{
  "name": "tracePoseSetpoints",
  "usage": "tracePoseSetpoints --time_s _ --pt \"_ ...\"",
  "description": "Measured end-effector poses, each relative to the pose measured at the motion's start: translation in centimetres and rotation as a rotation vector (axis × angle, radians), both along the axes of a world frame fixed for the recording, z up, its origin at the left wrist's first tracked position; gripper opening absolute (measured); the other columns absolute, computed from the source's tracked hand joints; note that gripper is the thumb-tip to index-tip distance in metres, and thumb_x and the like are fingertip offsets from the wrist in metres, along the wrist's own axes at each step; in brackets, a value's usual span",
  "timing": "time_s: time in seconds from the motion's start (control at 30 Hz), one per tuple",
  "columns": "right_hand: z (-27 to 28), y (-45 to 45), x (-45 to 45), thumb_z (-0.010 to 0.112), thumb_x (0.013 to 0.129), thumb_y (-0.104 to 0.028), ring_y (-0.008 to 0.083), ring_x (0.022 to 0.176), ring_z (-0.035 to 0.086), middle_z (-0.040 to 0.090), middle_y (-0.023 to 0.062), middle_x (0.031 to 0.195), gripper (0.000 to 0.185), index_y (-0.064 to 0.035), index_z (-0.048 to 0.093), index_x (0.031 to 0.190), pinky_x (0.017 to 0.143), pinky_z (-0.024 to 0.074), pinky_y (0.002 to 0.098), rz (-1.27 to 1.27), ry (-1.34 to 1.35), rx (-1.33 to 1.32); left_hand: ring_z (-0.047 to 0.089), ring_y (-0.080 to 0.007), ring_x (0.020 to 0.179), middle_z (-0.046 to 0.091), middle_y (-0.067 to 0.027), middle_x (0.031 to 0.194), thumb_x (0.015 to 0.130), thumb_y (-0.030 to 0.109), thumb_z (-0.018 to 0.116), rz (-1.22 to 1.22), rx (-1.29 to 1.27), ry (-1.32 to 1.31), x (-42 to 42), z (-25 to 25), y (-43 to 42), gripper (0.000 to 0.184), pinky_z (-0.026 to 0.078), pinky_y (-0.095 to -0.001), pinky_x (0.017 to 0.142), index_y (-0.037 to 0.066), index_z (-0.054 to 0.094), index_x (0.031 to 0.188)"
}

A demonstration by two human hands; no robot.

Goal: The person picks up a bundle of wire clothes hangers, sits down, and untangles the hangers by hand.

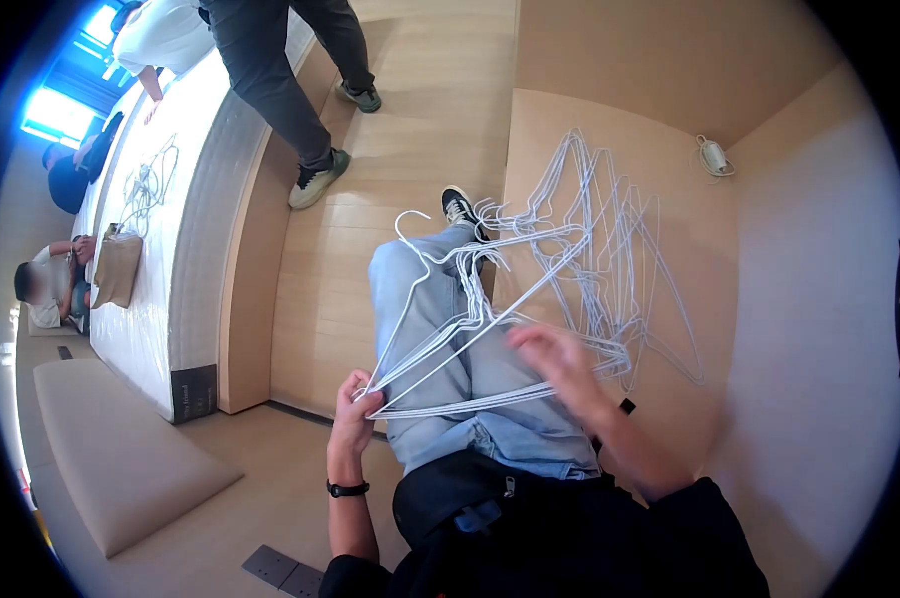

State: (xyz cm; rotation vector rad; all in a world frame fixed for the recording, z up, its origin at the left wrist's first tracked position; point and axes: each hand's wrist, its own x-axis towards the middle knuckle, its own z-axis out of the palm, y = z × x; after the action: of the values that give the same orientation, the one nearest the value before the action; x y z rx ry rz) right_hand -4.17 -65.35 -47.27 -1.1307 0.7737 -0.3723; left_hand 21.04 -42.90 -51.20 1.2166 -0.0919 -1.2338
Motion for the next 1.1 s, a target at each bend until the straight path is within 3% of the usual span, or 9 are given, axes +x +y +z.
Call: tracePoseSetpoints --time_s 0.1,0.2,0.3,0.37,0.57,0.67,0.8,0.97,1.1 --pt "-1.9 -5.8 -2.7 0.064 0.089 -0.015 0.0190 0.117 0.052 0.056 0.0078 0.127 0.029 -0.0046 0.058 0.116 0.096 0.0435 0.0332 -0.303 0.286 -0.545 0.040 -0.0032 0.055 0.048 0.0050 0.065 0.080 -0.005 0.061 0.001 0.037 -0.030 -0.1 0.2 -0.2 0.021 0.029 -0.0191 0.052 0.009 0.048 0.090" --pt "-4.4 -10.0 -2.3 0.064 0.090 -0.018 0.0229 0.121 0.050 0.054 0.0108 0.130 0.035 -0.0053 0.055 0.121 0.095 0.0435 0.0360 -0.406 0.254 -0.445 0.038 -0.0044 0.052 0.043 0.0041 0.064 0.079 0.000 0.061 -0.030 0.064 -0.091 0.0 0.2 -0.5 0.020 0.031 -0.0193 0.051 0.009 0.045 0.087" --pt "-4.8 -12.1 -1.0 0.059 0.092 -0.015 0.0202 0.109 0.058 0.060 0.0109 0.118 0.041 -0.0075 0.050 0.131 0.088 0.0476 0.0335 -0.387 0.229 -0.258 0.039 -0.0043 0.053 0.043 0.0042 0.064 0.078 0.001 0.062 -0.024 0.063 -0.089 0.0 0.1 -0.4 0.020 0.031 -0.0195 0.050 0.009 0.046 0.087" --pt "-5.1 -13.3 -0.4 0.053 0.096 -0.013 0.0194 0.101 0.061 0.063 0.0092 0.112 0.032 -0.0070 0.050 0.128 0.085 0.0481 0.0315 -0.258 -0.026 0.244 0.041 -0.0038 0.053 0.046 0.0044 0.065 0.078 -0.002 0.061 -0.011 0.063 -0.074 -0.1 0.0 -0.2 0.021 0.032 -0.0191 0.051 0.009 0.047 0.088" --pt "-4.0 -12.5 -0.6 0.048 0.088 0.004 0.0178 0.094 0.063 0.065 0.0094 0.099 0.033 -0.0073 0.048 0.119 0.069 0.0475 0.0264 -0.315 -0.144 0.125 0.042 -0.0037 0.055 0.049 0.0045 0.067 0.078 -0.005 0.060 0.021 0.066 -0.063 -0.4 0.1 0.0 0.021 0.031 -0.0193 0.052 0.009 0.049 0.089" --pt "-2.5 -11.5 -2.4 0.048 0.083 0.009 0.0183 0.090 0.064 0.064 0.0093 0.093 0.033 -0.0069 0.047 0.111 0.068 0.0487 0.0291 -0.352 -0.066 0.051 0.041 -0.0041 0.055 0.047 0.0046 0.066 0.079 -0.006 0.059 0.017 0.027 -0.053 -0.3 -0.4 0.1 0.021 0.031 -0.0197 0.052 0.009 0.049 0.089" --pt "-1.2 -9.3 -4.9 0.048 0.078 0.012 0.0208 0.079 0.065 0.062 0.0089 0.080 0.030 -0.0061 0.046 0.102 0.064 0.0503 0.0307 -0.443 -0.084 0.055 0.039 -0.0044 0.055 0.046 0.0049 0.066 0.079 -0.007 0.058 0.019 -0.016 -0.040 -0.4 -0.4 0.1 0.021 0.030 -0.0200 0.051 0.008 0.049 0.090" --pt "-0.1 -6.9 -8.1 0.050 0.072 0.011 0.0167 0.072 0.063 0.062 0.0088 0.075 0.036 -0.0020 0.051 0.105 0.066 0.0519 0.0291 -0.426 -0.100 0.006 0.039 -0.0045 0.055 0.045 0.0050 0.066 0.078 -0.007 0.058 0.032 -0.002 -0.058 -0.6 -0.3 0.1 0.022 0.030 -0.0200 0.051 0.008 0.049 0.091" --pt "0.8 -5.9 -10.2 0.054 0.072 0.008 0.0140 0.073 0.063 0.064 0.0087 0.078 0.037 0.0016 0.060 0.109 0.067 0.0510 0.0265 -0.232 0.067 -0.095 0.039 -0.0045 0.055 0.045 0.0051 0.066 0.079 -0.007 0.058 0.035 -0.003 -0.063 -0.6 -0.3 0.0 0.022 0.030 -0.0197 0.051 0.008 0.049 0.092"
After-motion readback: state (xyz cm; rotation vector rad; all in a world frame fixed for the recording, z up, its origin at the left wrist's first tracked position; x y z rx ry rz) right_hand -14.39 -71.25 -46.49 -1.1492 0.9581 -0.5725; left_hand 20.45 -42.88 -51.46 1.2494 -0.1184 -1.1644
